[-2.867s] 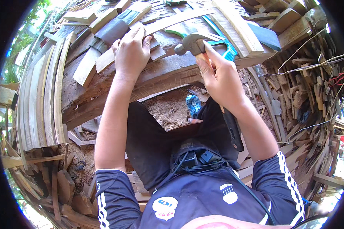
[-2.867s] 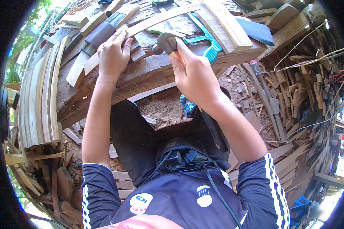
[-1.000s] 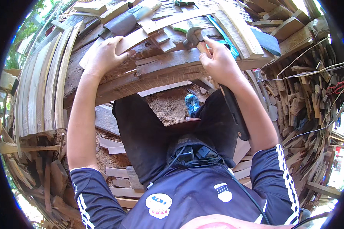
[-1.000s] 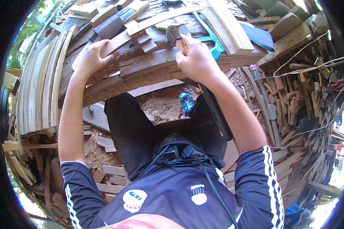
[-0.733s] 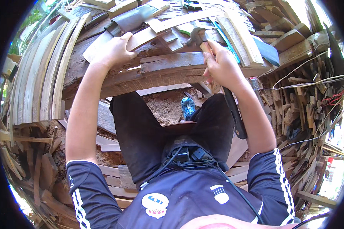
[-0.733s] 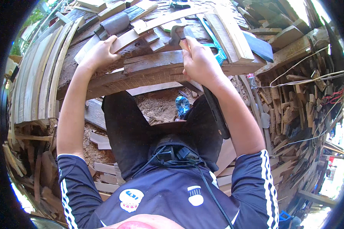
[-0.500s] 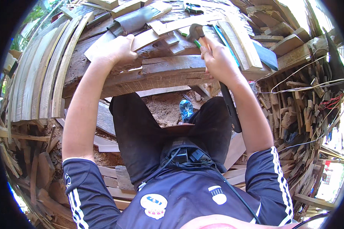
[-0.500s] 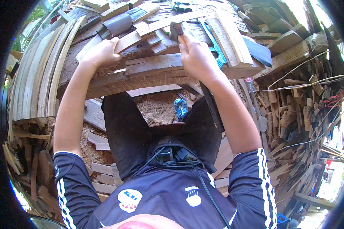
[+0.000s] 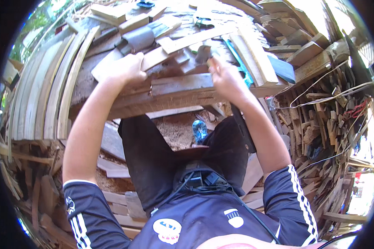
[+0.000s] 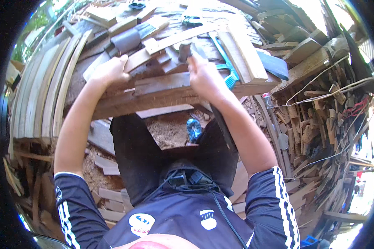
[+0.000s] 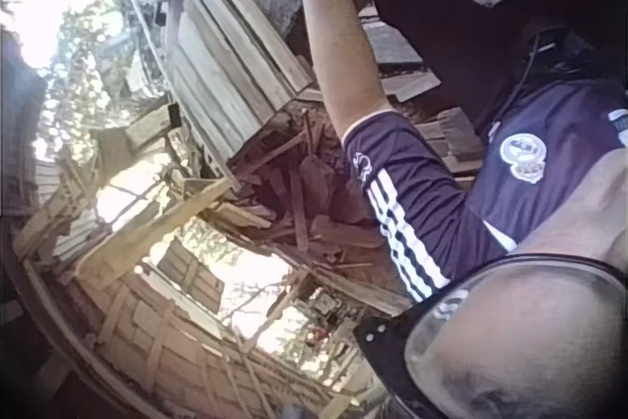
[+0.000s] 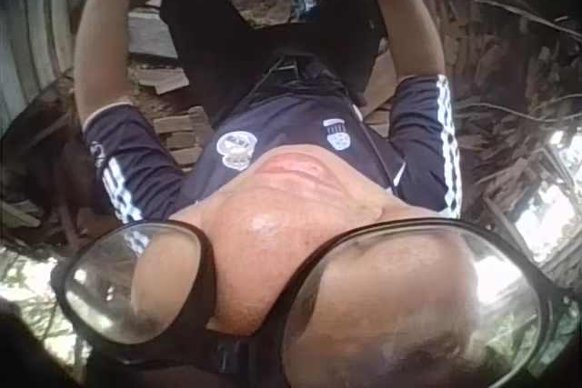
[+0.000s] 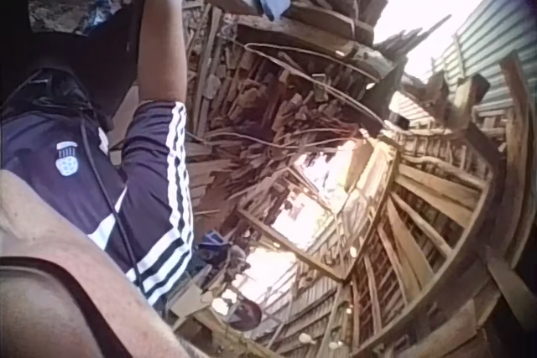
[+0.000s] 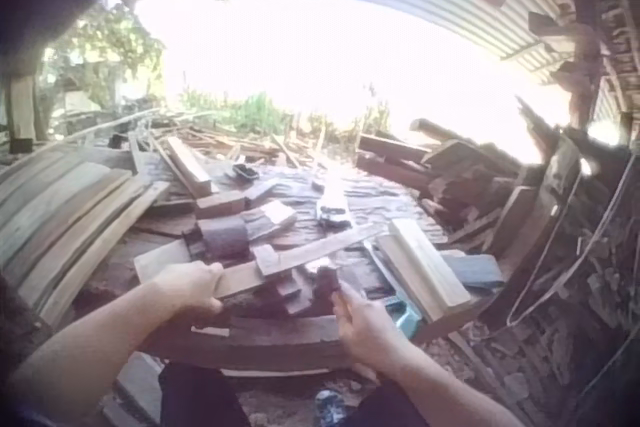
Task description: Joining wooden slats using a hammer and nails to build a frame.
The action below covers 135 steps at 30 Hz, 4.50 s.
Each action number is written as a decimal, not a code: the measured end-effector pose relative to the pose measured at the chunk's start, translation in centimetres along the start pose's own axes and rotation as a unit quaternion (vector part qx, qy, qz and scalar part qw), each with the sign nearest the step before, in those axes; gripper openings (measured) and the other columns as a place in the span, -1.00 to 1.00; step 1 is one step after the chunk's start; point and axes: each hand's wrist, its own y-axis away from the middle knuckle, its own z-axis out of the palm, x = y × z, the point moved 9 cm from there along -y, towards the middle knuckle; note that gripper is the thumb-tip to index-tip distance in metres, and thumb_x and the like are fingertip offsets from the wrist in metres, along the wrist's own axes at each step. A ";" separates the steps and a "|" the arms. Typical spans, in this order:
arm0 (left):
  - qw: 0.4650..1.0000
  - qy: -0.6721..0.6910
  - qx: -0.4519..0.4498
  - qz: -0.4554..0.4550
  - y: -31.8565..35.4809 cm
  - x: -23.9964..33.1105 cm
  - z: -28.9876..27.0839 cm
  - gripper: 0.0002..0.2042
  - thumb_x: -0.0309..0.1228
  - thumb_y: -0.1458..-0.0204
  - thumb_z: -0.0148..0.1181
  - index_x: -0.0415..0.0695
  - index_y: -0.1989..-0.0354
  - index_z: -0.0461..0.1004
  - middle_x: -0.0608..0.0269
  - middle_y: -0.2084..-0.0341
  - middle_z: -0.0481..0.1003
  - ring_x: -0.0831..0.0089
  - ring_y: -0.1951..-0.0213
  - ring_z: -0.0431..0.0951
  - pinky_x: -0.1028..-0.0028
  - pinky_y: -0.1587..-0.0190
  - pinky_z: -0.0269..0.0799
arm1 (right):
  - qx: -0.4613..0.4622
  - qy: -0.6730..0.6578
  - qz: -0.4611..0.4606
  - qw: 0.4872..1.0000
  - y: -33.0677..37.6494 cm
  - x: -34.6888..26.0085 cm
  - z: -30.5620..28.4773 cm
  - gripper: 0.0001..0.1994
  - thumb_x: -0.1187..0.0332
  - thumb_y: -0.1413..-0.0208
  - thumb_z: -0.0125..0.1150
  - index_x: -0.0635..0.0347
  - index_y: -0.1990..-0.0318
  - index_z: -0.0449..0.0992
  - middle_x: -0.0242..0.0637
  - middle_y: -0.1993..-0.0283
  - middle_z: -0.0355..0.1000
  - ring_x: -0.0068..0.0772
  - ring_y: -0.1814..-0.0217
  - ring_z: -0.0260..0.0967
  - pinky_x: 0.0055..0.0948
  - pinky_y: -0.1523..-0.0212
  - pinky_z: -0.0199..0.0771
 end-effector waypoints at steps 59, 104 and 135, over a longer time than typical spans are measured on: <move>1.000 0.010 0.003 0.027 0.2 -0.7 -0.4 -0.41 0.05 0.00 0.29 -0.23 -0.01 0.47 -0.24 0.12 0.60 -0.13 0.01 0.59 0.08 -0.08 0.48 | 0.067 0.050 0.103 0.991 3.0 1.7 1.5 -0.51 0.32 -0.36 -0.06 0.35 -0.37 0.22 0.34 0.34 0.53 0.38 0.25 0.54 0.19 0.18 0.54; 0.993 0.065 0.087 0.046 -1.1 -2.1 0.0 -0.55 -0.09 0.13 0.27 -0.27 0.26 0.49 -0.33 0.31 0.58 -0.24 0.18 0.61 -0.03 0.08 0.49 | -0.173 0.034 0.028 0.984 -1.1 -0.6 4.2 -0.65 0.44 -0.23 -0.06 0.50 -0.11 0.29 0.30 0.13 0.54 0.29 0.04 0.54 0.09 0.04 0.54; 0.999 0.051 0.015 0.006 0.0 -1.3 -0.5 -0.44 0.01 0.13 0.30 -0.18 0.05 0.57 -0.11 0.11 0.62 0.04 0.03 0.63 0.19 -0.11 0.50 | -0.083 0.149 -0.047 0.984 -5.6 -8.2 1.0 -0.43 0.47 -0.27 0.07 0.12 -0.45 0.24 0.13 0.20 0.59 0.13 0.18 0.60 -0.13 0.13 0.54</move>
